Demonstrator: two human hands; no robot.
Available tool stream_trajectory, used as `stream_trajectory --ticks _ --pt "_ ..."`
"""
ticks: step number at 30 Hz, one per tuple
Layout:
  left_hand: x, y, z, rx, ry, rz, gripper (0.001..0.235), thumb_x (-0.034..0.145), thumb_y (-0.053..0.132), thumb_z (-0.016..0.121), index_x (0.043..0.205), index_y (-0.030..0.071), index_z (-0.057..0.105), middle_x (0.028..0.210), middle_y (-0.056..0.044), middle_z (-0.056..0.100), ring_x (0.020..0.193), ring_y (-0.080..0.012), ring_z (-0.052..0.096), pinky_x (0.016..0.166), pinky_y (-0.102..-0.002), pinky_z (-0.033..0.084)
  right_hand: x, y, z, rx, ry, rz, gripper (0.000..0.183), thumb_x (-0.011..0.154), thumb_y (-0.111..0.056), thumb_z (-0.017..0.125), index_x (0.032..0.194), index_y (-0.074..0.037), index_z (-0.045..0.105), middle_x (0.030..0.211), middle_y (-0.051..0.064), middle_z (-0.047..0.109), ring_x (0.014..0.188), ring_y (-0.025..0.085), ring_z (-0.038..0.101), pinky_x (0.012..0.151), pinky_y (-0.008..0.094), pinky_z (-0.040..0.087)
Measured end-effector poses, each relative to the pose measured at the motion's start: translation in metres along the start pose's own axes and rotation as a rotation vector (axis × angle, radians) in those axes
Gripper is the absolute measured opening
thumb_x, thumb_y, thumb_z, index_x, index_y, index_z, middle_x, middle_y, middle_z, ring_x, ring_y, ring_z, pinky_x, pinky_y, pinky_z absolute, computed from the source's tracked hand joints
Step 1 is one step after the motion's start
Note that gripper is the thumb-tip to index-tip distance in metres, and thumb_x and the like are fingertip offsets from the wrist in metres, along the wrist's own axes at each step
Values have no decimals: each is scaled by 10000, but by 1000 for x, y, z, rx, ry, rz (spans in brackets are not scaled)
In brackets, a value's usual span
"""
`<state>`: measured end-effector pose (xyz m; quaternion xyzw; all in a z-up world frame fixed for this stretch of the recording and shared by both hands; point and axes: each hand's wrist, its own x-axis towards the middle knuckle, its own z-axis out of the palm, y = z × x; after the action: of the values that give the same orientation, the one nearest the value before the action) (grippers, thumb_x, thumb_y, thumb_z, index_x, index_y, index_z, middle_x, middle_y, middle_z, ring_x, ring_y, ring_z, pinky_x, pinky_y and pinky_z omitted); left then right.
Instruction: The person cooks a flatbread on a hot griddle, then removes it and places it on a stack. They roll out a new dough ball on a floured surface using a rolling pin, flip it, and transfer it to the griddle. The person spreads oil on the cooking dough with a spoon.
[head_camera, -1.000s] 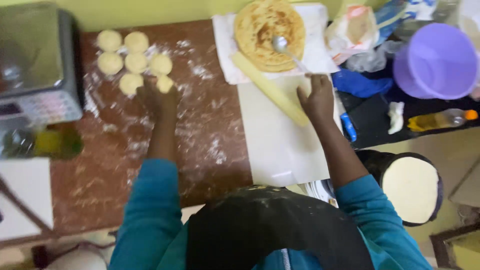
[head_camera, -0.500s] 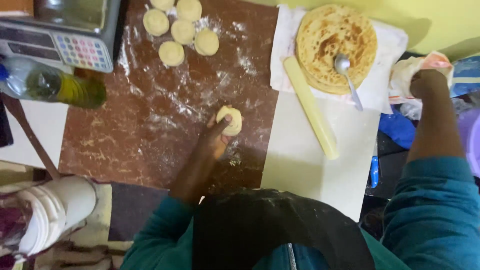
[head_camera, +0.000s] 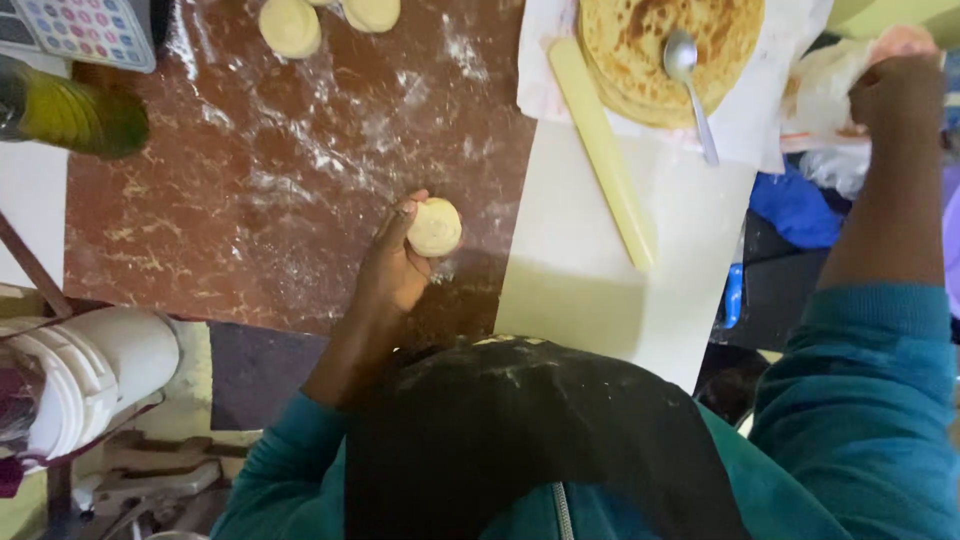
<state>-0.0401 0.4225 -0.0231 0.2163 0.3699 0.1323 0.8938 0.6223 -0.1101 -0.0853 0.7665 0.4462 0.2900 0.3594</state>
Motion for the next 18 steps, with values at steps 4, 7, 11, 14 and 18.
stream_trajectory --ticks 4,7,11,14,18 --pt "-13 6 1 44 76 18 668 879 503 805 1456 199 664 1441 -110 646 1267 -328 681 942 -512 663 17 -1 -181 1231 -305 658 202 1079 -144 589 976 -119 761 766 -12 611 700 88 580 491 336 371" --pt "-12 -11 -18 57 19 60 549 912 373 811 1414 202 669 1381 -97 711 1213 -290 711 909 -477 666 -15 -56 -255 943 -54 259 168 1051 -185 718 1110 -239 865 1082 -41 803 976 123 751 737 334 563" --pt "-4 -27 -22 226 64 74 446 970 113 774 1383 174 615 1202 -156 791 969 -336 844 683 -332 658 24 -154 -473 2049 -251 564 237 945 196 800 1171 128 775 1054 398 751 890 381 743 773 571 671" --pt "-6 -35 -16 384 -35 125 551 1014 140 768 1520 125 552 1321 -155 714 1112 -293 797 795 -347 696 34 -183 -503 1777 -24 414 146 1005 6 864 1132 -65 879 1091 238 827 1020 506 793 866 528 638" --pt "-30 -31 19 480 -245 77 737 1022 156 781 1672 127 435 1453 -253 597 1234 -323 709 937 -491 704 32 -255 -527 2012 -54 515 246 1030 -23 805 1274 -49 822 1249 238 804 1254 445 738 1076 560 578"
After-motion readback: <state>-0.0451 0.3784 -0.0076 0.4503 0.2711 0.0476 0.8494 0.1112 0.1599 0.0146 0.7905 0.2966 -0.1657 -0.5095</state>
